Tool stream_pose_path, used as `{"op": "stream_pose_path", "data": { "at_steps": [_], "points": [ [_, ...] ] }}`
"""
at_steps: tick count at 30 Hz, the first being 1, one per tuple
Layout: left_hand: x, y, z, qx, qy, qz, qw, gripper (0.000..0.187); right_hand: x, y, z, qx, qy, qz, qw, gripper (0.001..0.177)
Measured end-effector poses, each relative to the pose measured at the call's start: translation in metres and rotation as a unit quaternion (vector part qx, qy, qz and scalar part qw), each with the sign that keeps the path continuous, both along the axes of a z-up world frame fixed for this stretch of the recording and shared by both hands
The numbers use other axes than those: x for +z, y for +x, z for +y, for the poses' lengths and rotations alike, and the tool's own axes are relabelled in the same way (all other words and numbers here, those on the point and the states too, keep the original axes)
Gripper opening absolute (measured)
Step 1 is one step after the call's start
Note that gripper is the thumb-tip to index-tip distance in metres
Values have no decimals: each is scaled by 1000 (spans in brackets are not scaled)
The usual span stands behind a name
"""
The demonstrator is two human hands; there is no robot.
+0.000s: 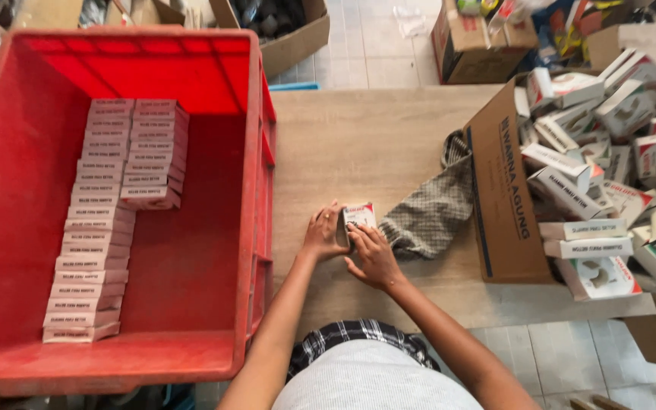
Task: Sorting and organizing small product boxes by moving them between a table, a cardboard box, and a large red plastic crate, occasionally wiping them with a cloth.
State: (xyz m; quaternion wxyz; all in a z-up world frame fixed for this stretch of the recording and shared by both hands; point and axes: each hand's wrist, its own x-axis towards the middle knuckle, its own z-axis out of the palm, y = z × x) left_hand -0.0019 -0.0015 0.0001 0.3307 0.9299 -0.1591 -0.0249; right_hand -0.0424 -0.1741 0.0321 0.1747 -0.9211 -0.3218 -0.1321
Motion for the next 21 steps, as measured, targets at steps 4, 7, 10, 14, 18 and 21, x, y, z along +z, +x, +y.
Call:
{"op": "stream_pose_path", "data": {
  "at_steps": [4, 7, 10, 14, 18, 21],
  "points": [
    [-8, 0, 1, -11, -3, 3, 1000, 113, 3, -4, -10, -18, -6, 3, 1000, 48],
    [-6, 1, 1, -4, -12, -2, 1000, 113, 4, 5, -3, -120, -28, -26, 992, 47],
    [-14, 2, -1, 1, 5, -18, 1000, 110, 6, 4, 12, -105, 0, -8, 994, 53],
    [-8, 1, 2, -5, -6, -17, 1000, 111, 2, 4, -2, -7, -5, 38, 999, 58],
    [1, -1, 1, 0, -14, -3, 1000, 110, 3, 27, -29, -92, -67, 12, 993, 50],
    [1, 0, 0, 3, 0, -2, 1000, 109, 4, 30, -15, -114, -64, 6, 991, 52]
  ]
}}
